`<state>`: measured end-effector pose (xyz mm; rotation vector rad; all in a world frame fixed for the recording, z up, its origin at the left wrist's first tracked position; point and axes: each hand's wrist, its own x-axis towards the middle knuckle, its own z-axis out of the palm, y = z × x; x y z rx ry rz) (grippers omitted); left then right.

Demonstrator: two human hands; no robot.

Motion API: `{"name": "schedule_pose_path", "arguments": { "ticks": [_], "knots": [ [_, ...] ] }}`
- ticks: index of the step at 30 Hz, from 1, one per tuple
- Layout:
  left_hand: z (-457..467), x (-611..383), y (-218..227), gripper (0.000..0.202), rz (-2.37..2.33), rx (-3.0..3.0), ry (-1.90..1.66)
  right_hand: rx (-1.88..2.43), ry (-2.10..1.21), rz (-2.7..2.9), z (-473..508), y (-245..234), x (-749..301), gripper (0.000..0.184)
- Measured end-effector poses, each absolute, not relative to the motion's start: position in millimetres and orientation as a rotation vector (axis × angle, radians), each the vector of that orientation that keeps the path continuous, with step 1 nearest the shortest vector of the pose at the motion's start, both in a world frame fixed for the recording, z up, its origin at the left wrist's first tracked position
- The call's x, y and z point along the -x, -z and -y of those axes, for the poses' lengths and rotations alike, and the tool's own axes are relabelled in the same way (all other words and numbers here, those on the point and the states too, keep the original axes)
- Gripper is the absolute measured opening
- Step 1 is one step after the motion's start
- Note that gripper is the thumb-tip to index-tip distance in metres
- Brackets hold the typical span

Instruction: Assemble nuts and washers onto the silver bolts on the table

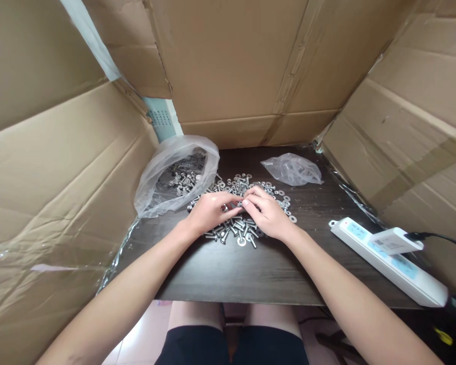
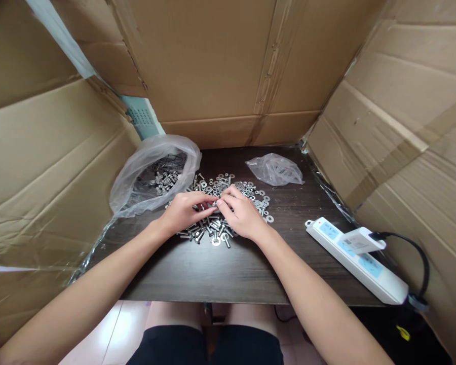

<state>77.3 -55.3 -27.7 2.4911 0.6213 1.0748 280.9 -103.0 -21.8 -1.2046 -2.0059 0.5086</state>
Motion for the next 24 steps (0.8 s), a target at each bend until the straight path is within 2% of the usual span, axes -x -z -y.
{"name": "schedule_pose_path", "arguments": {
  "ticks": [1, 3, 4, 6, 7, 10, 15, 24],
  "knots": [
    [55.2, -77.2, 27.6, 0.018, -0.618, -2.491, -1.075, 1.201, -0.510, 2.010, 103.0, 21.9, -280.6, 0.025],
    [54.7, -76.8, 27.4, 0.018, -0.619, -2.488, -1.091, 1.175, -0.507, 1.999, 103.4, 21.7, -280.2, 0.006],
    [54.3, -76.6, 27.2, 0.017, -0.624, -2.483, -1.105, 1.160, -0.503, 1.984, 103.7, 21.4, -280.2, 0.008],
    [53.9, -76.4, 26.9, 0.015, -0.635, -2.472, -1.129, 1.144, -0.499, 1.955, 104.0, 20.9, -280.5, 0.025],
    [53.8, -76.4, 26.7, 0.014, -0.633, -2.470, -1.132, 1.146, -0.500, 1.950, 104.0, 20.9, -280.7, 0.025],
    [54.3, -77.0, 26.3, 0.011, -0.601, -2.480, -1.115, 1.176, -0.509, 1.962, 103.1, 21.8, -280.8, 0.007],
    [55.7, -78.6, 26.5, 0.009, -0.600, -2.436, -1.141, 1.207, -0.476, 2.005, 100.4, 24.2, -280.4, 0.027],
    [56.8, -78.6, 25.3, 0.015, -0.595, -2.335, -1.059, 1.181, -0.489, 1.962, 98.7, 25.2, -280.1, 0.027]
  ]
}}
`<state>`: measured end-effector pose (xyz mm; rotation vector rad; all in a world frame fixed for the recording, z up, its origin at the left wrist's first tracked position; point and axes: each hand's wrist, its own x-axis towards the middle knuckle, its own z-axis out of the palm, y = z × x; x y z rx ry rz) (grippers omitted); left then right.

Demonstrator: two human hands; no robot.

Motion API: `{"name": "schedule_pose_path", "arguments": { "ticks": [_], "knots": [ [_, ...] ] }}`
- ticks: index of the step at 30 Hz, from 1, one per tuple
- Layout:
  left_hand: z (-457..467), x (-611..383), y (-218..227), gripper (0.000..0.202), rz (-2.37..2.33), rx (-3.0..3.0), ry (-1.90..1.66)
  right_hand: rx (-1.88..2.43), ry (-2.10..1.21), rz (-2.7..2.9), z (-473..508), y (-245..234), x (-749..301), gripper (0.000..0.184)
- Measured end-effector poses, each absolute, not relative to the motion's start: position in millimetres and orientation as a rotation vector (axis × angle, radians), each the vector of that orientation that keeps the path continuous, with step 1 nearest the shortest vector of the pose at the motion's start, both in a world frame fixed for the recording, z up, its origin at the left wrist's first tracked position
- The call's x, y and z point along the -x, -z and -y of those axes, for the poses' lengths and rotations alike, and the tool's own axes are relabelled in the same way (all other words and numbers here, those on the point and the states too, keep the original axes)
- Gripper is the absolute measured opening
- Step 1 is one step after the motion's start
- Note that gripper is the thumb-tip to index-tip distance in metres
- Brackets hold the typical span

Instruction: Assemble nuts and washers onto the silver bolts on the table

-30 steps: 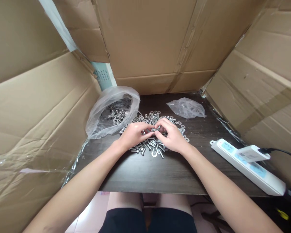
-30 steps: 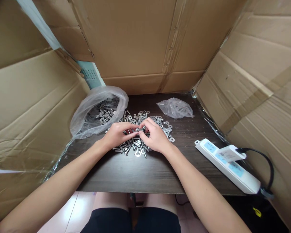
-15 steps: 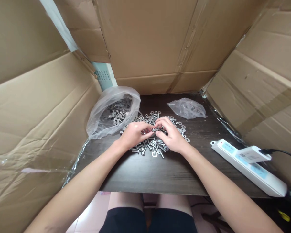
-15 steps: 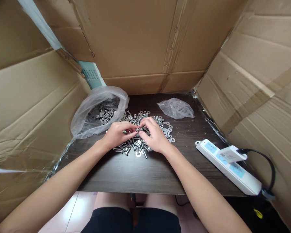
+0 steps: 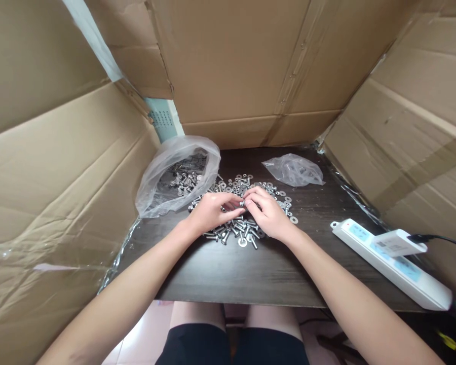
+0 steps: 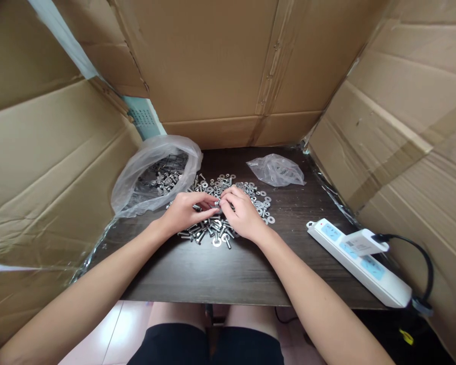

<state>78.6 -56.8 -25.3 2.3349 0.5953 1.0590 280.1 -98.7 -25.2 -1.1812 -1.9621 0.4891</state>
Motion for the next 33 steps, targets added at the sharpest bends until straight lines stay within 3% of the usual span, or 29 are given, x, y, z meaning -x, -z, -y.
{"name": "schedule_pose_path", "arguments": {
  "ticks": [7, 11, 13, 14, 15, 18, 23, 25, 27, 30, 31, 33],
  "knots": [
    [59.0, -80.2, 23.4, 0.013, -0.593, -2.326, -1.046, 1.210, -0.534, 1.931, 99.9, 23.1, -279.9, 0.033],
    [57.1, -77.9, 22.5, 0.011, -0.599, -2.302, -1.081, 1.197, -0.627, 1.905, 103.2, 23.4, -281.8, 0.009],
    [55.9, -76.6, 21.6, 0.011, -0.623, -2.266, -1.109, 1.179, -0.692, 1.858, 104.3, 24.1, -283.4, 0.041],
    [55.6, -76.3, 21.0, 0.012, -0.631, -2.254, -1.117, 1.179, -0.706, 1.830, 104.4, 24.4, -284.0, 0.048],
    [55.6, -76.2, 20.3, 0.012, -0.631, -2.248, -1.121, 1.187, -0.698, 1.805, 104.0, 24.6, -284.4, 0.046],
    [57.0, -77.2, 18.4, 0.010, -0.612, -2.259, -1.121, 1.255, -0.618, 1.796, 101.3, 24.8, -283.9, 0.018],
    [59.0, -78.6, 18.7, 0.011, -0.585, -2.260, -1.105, 1.233, -0.618, 1.887, 98.9, 24.4, -280.6, 0.035],
    [58.3, -78.2, 19.6, 0.010, -0.582, -2.259, -1.104, 1.220, -0.634, 1.890, 100.4, 24.3, -280.9, 0.028],
    [57.2, -77.3, 20.0, 0.011, -0.592, -2.247, -1.115, 1.196, -0.664, 1.876, 102.8, 24.3, -282.4, 0.008],
    [56.0, -76.2, 19.3, 0.012, -0.624, -2.218, -1.141, 1.158, -0.749, 1.816, 104.7, 24.2, -285.2, 0.057],
    [55.9, -76.1, 18.9, 0.013, -0.626, -2.211, -1.144, 1.162, -0.761, 1.789, 104.5, 24.0, -285.7, 0.061],
    [56.6, -76.4, 17.9, 0.012, -0.610, -2.210, -1.133, 1.200, -0.726, 1.762, 103.0, 23.2, -285.4, 0.043]
  ]
}}
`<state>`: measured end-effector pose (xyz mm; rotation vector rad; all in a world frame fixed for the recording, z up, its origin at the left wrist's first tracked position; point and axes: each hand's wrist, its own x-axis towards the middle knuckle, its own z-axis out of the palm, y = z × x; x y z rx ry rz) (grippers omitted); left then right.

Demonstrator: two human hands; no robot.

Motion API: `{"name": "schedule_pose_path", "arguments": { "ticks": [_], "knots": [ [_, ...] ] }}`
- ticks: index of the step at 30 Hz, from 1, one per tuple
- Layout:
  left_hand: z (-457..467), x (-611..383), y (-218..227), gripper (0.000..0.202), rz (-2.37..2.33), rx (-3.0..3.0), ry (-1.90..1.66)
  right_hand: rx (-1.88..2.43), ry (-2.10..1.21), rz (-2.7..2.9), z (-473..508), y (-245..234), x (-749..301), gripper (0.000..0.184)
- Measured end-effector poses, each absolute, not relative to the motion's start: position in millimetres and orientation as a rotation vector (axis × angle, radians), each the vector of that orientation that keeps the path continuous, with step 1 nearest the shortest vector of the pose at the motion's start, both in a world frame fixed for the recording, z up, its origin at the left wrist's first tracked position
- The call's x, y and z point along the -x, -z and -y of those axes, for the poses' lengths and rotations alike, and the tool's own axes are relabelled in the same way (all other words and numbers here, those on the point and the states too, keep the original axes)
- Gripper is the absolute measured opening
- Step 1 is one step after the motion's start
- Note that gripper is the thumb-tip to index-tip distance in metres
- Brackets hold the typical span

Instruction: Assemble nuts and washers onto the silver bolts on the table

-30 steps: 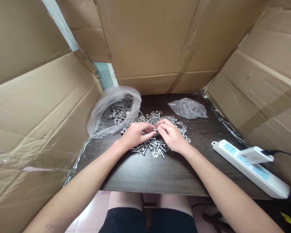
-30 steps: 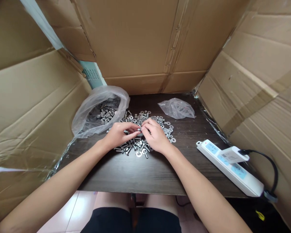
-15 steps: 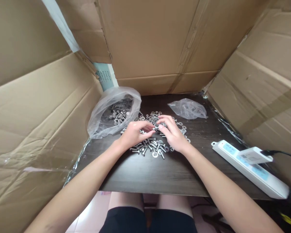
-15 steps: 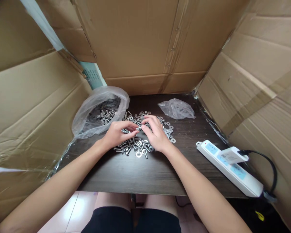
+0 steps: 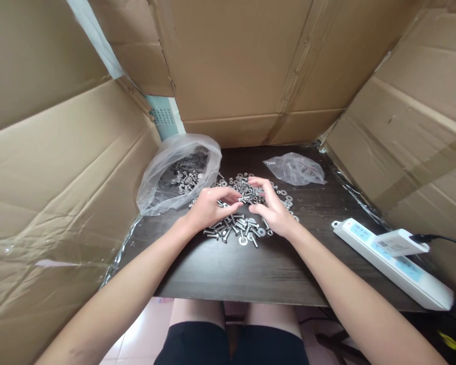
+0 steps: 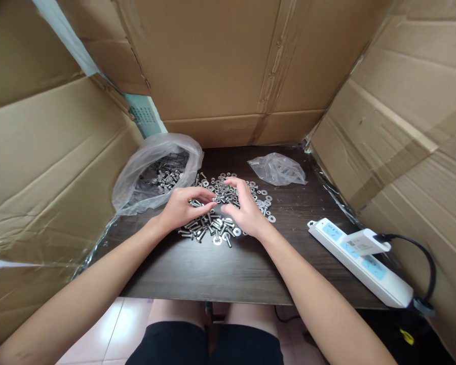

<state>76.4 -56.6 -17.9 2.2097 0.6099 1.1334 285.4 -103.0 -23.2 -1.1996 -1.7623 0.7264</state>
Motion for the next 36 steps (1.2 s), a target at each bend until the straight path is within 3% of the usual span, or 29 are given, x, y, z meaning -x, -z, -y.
{"name": "schedule_pose_path", "arguments": {
  "ticks": [2, 6, 9, 12, 14, 19, 23, 26, 29, 30, 32, 36],
  "knots": [
    [57.6, -77.1, 17.2, 0.012, -0.591, -2.210, -1.128, 1.248, -0.668, 1.771, 101.1, 21.9, -283.6, 0.019],
    [58.5, -77.9, 17.1, 0.012, -0.588, -2.207, -1.128, 1.250, -0.687, 1.823, 100.0, 19.7, -280.4, 0.035],
    [57.5, -77.3, 18.0, 0.012, -0.599, -2.201, -1.115, 1.194, -0.715, 1.808, 102.0, 20.2, -281.9, 0.012],
    [56.5, -76.7, 19.2, 0.013, -0.612, -2.200, -1.123, 1.173, -0.762, 1.725, 103.6, 21.6, -285.5, 0.063],
    [56.3, -76.5, 19.5, 0.013, -0.613, -2.203, -1.124, 1.197, -0.792, 1.674, 103.5, 21.7, -286.8, 0.072],
    [57.4, -76.7, 18.4, 0.013, -0.601, -2.191, -1.113, 1.257, -0.712, 1.703, 100.0, 19.4, -283.4, 0.026],
    [57.7, -76.2, 17.7, 0.012, -0.588, -2.197, -1.120, 1.272, -0.725, 1.765, 99.4, 19.0, -281.7, 0.035],
    [56.9, -75.6, 18.1, 0.012, -0.606, -2.203, -1.117, 1.230, -0.809, 1.769, 101.6, 19.7, -284.7, 0.020],
    [56.2, -76.0, 18.7, 0.013, -0.627, -2.195, -1.127, 1.193, -0.918, 1.695, 103.3, 20.5, -288.5, 0.075],
    [56.1, -76.4, 18.8, 0.013, -0.625, -2.192, -1.127, 1.188, -0.933, 1.678, 103.5, 20.5, -289.2, 0.085],
    [56.3, -77.1, 19.0, 0.013, -0.612, -2.193, -1.122, 1.189, -0.926, 1.672, 103.3, 19.9, -289.5, 0.089],
    [56.4, -76.8, 19.1, 0.013, -0.613, -2.197, -1.123, 1.207, -0.888, 1.692, 103.0, 16.8, -287.0, 0.067]
  ]
}}
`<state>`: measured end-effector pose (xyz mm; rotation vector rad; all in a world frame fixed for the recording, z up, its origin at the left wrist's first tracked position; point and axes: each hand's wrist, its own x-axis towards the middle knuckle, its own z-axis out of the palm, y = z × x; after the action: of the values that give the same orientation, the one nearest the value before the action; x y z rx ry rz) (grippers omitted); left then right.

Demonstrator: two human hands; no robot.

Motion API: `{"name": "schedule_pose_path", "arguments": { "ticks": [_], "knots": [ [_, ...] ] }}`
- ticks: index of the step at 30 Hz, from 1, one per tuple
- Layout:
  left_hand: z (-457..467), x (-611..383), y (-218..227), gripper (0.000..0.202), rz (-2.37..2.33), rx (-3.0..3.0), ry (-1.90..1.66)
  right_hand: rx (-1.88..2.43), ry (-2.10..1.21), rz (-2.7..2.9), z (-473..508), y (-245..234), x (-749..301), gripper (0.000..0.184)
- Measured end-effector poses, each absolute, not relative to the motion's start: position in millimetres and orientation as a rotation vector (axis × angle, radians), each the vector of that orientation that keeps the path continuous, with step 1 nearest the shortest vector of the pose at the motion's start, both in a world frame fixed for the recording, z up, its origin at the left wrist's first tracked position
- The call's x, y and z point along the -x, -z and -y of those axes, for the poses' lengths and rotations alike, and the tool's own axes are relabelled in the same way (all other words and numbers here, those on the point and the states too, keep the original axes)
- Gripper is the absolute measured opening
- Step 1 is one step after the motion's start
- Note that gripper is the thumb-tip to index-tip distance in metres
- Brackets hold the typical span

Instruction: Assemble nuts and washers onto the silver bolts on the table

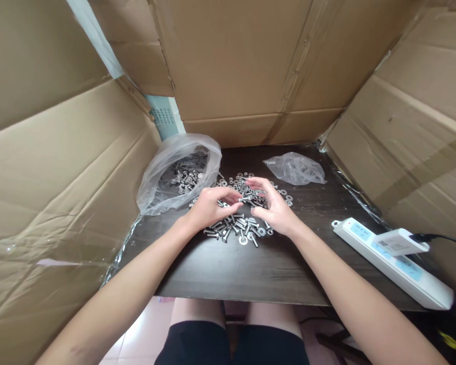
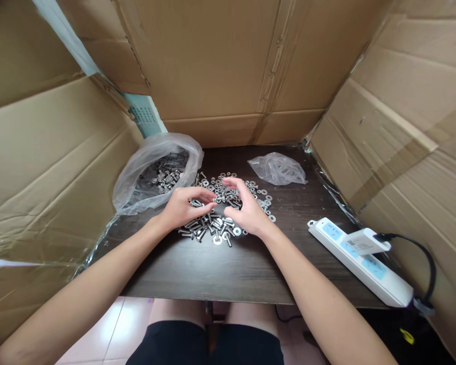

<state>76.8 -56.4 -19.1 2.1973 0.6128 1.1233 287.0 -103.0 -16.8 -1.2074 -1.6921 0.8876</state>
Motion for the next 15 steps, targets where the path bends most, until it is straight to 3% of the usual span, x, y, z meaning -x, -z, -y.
{"name": "schedule_pose_path", "arguments": {
  "ticks": [5, 15],
  "knots": [
    [55.4, -75.2, 19.7, 0.014, -0.628, -2.189, -1.131, 1.194, -0.958, 1.636, 102.1, 16.8, -284.6, 0.048],
    [53.5, -75.1, 21.8, 0.014, -0.630, -2.200, -1.122, 1.091, -1.240, 1.451, 101.6, 17.7, -280.4, 0.039]
  ]
}}
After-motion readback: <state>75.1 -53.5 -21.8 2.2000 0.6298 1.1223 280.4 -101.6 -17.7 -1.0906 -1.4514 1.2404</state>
